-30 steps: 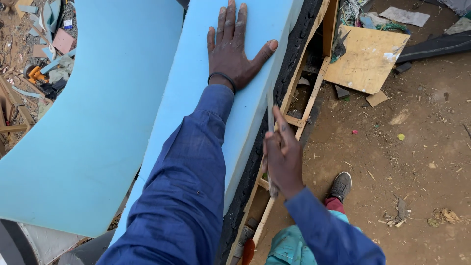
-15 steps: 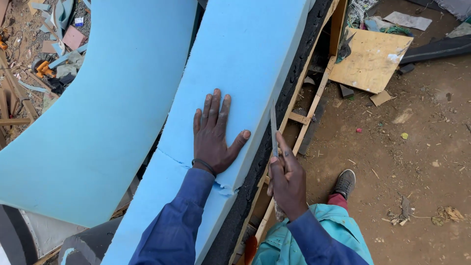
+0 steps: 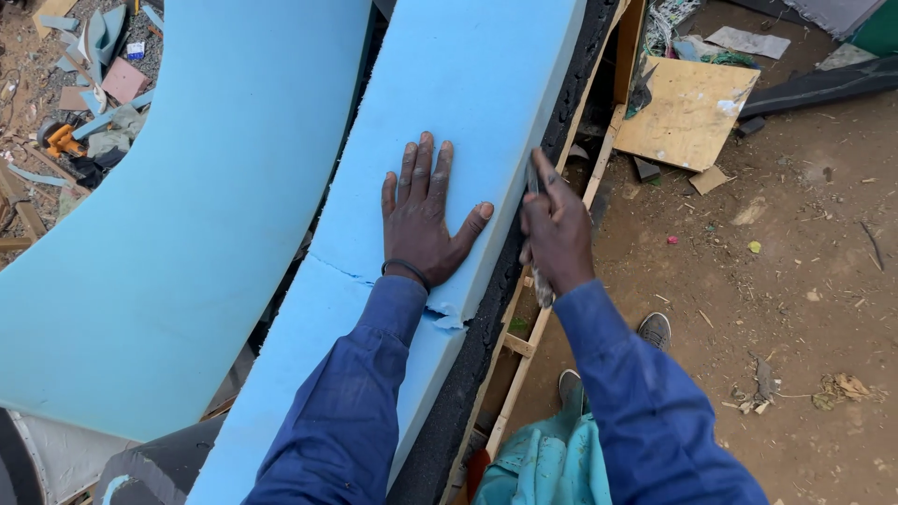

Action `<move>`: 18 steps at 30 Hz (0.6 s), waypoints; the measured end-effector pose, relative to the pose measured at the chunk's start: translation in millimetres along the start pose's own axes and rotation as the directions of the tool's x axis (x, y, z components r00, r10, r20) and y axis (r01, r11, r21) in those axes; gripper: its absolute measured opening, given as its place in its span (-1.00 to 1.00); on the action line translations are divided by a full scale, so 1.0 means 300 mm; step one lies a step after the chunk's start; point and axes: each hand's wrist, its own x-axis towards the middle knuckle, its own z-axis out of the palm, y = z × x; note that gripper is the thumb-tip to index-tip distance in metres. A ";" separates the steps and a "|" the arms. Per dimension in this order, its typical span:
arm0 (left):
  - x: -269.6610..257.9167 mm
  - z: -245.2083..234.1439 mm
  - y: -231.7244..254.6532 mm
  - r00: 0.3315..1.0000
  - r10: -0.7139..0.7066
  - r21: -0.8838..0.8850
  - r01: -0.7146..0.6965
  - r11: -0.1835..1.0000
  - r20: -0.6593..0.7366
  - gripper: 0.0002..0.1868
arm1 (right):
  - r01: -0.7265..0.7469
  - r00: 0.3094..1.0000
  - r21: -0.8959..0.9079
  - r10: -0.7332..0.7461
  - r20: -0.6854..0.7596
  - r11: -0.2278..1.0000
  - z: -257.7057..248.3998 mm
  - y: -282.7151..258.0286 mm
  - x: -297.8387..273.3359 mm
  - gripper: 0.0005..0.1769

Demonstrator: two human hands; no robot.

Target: Cutting and measuring blue foam pieces for furniture upholstery

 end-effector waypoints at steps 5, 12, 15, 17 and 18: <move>0.005 0.006 -0.006 1.000 -0.013 0.002 0.013 1.000 0.015 0.10 | -0.104 0.994 0.111 0.105 -0.007 0.988 0.063 0.002 -0.375 -0.29; 0.013 0.037 -0.027 1.000 -0.018 0.033 0.018 0.999 0.000 0.12 | 0.033 0.997 0.068 -0.028 -0.069 0.997 0.083 0.084 -0.049 -0.31; 0.017 0.041 -0.020 1.000 -0.028 0.040 0.028 0.999 0.004 0.12 | 0.094 0.996 0.144 -0.092 -0.020 0.985 0.072 0.131 0.002 -0.33; 0.021 0.043 -0.016 0.999 -0.031 0.040 0.030 0.999 0.014 0.12 | -0.026 1.000 0.122 0.028 -0.011 0.992 0.090 0.051 -0.116 -0.31; 0.017 0.040 -0.017 0.999 -0.031 0.037 0.030 0.999 0.015 0.12 | -0.028 0.999 0.119 0.030 -0.012 0.992 0.109 0.031 -0.203 -0.31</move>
